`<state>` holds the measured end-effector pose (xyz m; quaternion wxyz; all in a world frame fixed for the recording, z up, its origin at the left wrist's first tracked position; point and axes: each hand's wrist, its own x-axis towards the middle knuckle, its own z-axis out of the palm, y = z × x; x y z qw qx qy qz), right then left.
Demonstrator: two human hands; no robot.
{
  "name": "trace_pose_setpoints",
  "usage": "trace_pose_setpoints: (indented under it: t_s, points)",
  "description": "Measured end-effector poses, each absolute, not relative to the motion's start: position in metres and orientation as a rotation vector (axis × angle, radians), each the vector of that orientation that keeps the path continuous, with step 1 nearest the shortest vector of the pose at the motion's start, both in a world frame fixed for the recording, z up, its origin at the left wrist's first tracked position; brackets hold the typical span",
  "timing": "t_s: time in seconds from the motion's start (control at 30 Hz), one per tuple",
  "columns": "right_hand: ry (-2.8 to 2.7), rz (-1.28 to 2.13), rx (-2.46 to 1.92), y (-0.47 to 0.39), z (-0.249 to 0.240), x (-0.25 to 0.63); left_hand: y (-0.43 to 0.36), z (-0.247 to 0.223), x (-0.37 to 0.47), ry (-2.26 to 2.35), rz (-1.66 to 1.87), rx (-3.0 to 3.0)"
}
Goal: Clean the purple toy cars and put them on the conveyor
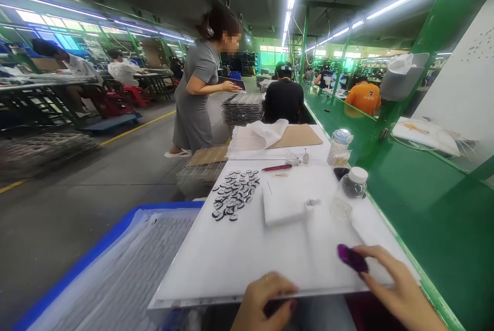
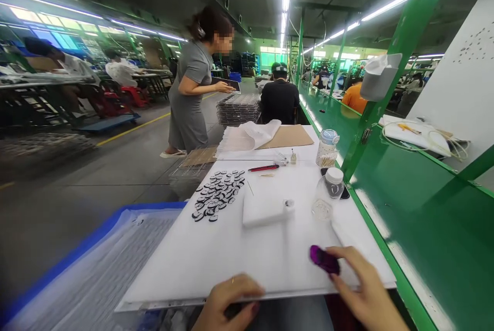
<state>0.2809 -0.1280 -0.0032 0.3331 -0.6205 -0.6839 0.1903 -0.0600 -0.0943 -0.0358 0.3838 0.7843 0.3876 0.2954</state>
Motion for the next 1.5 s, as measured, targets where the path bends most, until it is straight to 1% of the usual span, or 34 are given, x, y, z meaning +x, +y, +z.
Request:
trace_pose_setpoints:
  t_s: [0.07, 0.13, 0.23, 0.3, 0.37, 0.43, 0.5, 0.6, 0.77, 0.9, 0.97, 1.03, 1.1, 1.23, 1.4, 1.5]
  points:
    - [-1.956, 0.618, -1.411, -0.112, -0.005, 0.234, -0.081, -0.038, -0.039, 1.127, 0.87, 2.053]
    - [-2.063, 0.659, -1.288, -0.094, -0.007, 0.203, -0.073, -0.04, -0.026, 1.185, 0.816, 2.136]
    - [-2.158, 0.721, -1.169, -0.074, -0.01, 0.186, -0.068, -0.041, -0.024, 1.151, 0.729, 2.233]
    - [-2.123, 0.768, -1.174, -0.067, -0.012, 0.188, -0.068, -0.043, -0.026, 1.135, 0.758, 2.263]
    - [-1.941, 0.677, -1.29, -0.06, -0.011, 0.194, -0.07, -0.046, -0.024, 1.135, 0.822, 2.271]
    - [-1.685, 0.495, -1.387, -0.051, -0.006, 0.198, -0.075, -0.051, -0.015, 1.171, 0.889, 2.257]
    - [-1.542, 0.403, -1.392, -0.038, 0.001, 0.196, -0.083, -0.056, -0.002, 1.259, 0.944, 2.225]
    - [-1.638, 0.545, -1.355, -0.016, 0.014, 0.186, -0.094, -0.058, 0.014, 1.289, 0.913, 2.176]
    - [-1.83, 0.829, -1.348, 0.01, 0.026, 0.183, -0.082, -0.032, 0.006, 1.084, 0.626, 2.114]
    - [-1.708, 1.012, -1.11, 0.002, 0.033, 0.197, -0.06, -0.02, -0.004, 0.958, 0.527, 2.117]
    - [-1.513, 1.021, -0.991, -0.012, 0.031, 0.202, -0.058, -0.021, -0.002, 0.964, 0.55, 2.091]
    - [-1.337, 0.96, -0.947, -0.028, 0.021, 0.204, -0.061, -0.024, 0.003, 0.998, 0.628, 2.06]
    - [-1.257, 0.936, -0.961, -0.04, 0.008, 0.204, -0.065, -0.026, 0.009, 1.039, 0.723, 2.018]
    - [-1.268, 1.016, -1.073, -0.05, -0.014, 0.204, -0.07, -0.028, 0.018, 1.137, 0.862, 1.924]
    - [-1.214, 0.969, -1.103, -0.05, -0.013, 0.202, -0.067, -0.027, 0.021, 1.166, 0.922, 1.914]
    - [-1.234, 1.002, -1.134, -0.054, -0.006, 0.198, -0.066, -0.026, 0.021, 1.171, 0.92, 1.914]
